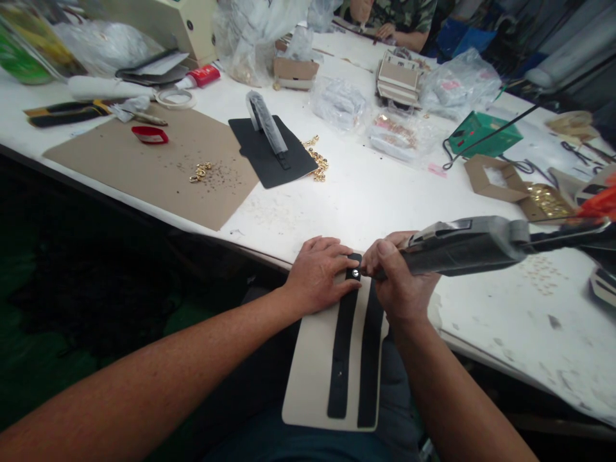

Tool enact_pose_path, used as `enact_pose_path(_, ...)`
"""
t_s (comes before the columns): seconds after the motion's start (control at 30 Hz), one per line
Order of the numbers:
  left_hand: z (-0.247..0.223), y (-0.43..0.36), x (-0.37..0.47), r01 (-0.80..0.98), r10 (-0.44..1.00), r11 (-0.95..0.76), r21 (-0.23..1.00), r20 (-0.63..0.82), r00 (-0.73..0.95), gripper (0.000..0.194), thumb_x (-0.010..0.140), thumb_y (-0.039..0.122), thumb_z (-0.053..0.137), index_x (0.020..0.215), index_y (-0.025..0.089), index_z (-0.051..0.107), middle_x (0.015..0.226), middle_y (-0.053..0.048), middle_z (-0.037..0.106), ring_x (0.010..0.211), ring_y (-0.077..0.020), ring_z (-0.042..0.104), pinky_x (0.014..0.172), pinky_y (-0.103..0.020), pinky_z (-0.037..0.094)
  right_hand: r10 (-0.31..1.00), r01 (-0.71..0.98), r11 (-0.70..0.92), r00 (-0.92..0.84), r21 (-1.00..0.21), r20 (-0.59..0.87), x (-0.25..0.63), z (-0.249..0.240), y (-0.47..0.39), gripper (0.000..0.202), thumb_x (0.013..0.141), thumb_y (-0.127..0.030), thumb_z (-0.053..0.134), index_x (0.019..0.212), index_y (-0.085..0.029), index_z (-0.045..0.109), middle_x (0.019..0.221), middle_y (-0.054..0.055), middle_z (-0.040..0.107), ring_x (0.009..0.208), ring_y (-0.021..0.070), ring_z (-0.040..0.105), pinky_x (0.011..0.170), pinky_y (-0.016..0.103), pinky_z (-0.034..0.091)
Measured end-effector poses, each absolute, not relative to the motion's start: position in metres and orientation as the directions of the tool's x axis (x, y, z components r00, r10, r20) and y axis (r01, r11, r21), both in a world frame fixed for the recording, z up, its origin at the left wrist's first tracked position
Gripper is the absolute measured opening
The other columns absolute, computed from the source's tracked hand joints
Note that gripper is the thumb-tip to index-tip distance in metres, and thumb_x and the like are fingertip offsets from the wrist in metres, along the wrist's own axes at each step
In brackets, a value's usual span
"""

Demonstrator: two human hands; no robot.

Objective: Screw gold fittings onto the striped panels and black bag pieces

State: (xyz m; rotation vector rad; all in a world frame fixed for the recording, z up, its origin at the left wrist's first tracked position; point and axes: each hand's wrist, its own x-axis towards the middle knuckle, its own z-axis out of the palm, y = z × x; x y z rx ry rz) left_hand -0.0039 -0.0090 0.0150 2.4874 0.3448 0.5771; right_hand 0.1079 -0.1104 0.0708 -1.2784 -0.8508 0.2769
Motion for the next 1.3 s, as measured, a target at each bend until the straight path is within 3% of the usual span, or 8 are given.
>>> enact_pose_path(0.23,0.016,-0.008,-0.004,0.122,0.355,-0.818,0.562,0.327,0.876,0.025,0.086,0.046,0.081,0.106,0.033,0.079,0.133,0.001,0.074,0.135,-0.0309,0.057,0.115,-0.053,0.037,0.703,0.227,0.29,0.609,-0.93,0.368,0.116,0.069,-0.107,0.032,0.095,-0.04,0.075,0.075,-0.023,0.057,0.057,-0.006,0.055,0.047,0.0135,0.053,0.049,0.029,0.044)
enact_pose_path(0.5,0.014,-0.009,-0.001,0.134,0.362,-0.82,0.556,0.324,0.874,0.027,0.085,0.047,0.082,0.108,0.032,0.078,0.133,0.0,0.074,0.134,-0.0304,0.057,0.114,-0.052,0.039,0.806,0.243,0.249,0.484,-0.938,0.339,0.125,0.072,-0.108,0.03,0.092,-0.045,0.077,0.077,-0.023,0.062,0.068,-0.002,0.06,0.059,0.0153,0.056,0.055,0.031,0.05)
enact_pose_path(0.9,0.014,-0.009,-0.002,0.125,0.353,-0.823,0.554,0.327,0.877,0.031,0.089,0.049,0.078,0.113,0.03,0.078,0.133,0.0,0.074,0.135,-0.0304,0.056,0.113,-0.052,0.037,0.788,0.253,0.283,0.488,-0.925,0.375,0.127,0.06,-0.107,0.037,0.097,-0.042,0.071,0.07,-0.025,0.052,0.061,-0.004,0.052,0.055,0.0145,0.054,0.052,0.03,0.049)
enact_pose_path(1.17,0.016,-0.008,-0.004,0.13,0.349,-0.826,0.548,0.317,0.882,0.031,0.087,0.049,0.08,0.111,0.03,0.079,0.135,-0.001,0.073,0.134,-0.0311,0.057,0.113,-0.052,0.037,0.735,0.188,0.237,0.607,-0.953,0.302,0.122,0.063,-0.1,0.033,0.091,-0.044,0.078,0.077,-0.022,0.059,0.061,-0.004,0.056,0.051,0.0129,0.053,0.049,0.028,0.046)
enact_pose_path(1.3,0.018,-0.009,-0.003,0.137,0.361,-0.818,0.559,0.314,0.878,0.033,0.085,0.047,0.082,0.113,0.03,0.08,0.133,0.0,0.075,0.133,-0.0305,0.058,0.113,-0.051,0.038,0.709,0.141,0.296,0.631,-0.945,0.316,0.123,0.077,-0.101,0.033,0.088,-0.049,0.081,0.085,-0.021,0.063,0.056,-0.006,0.054,0.045,0.0135,0.053,0.046,0.027,0.046)
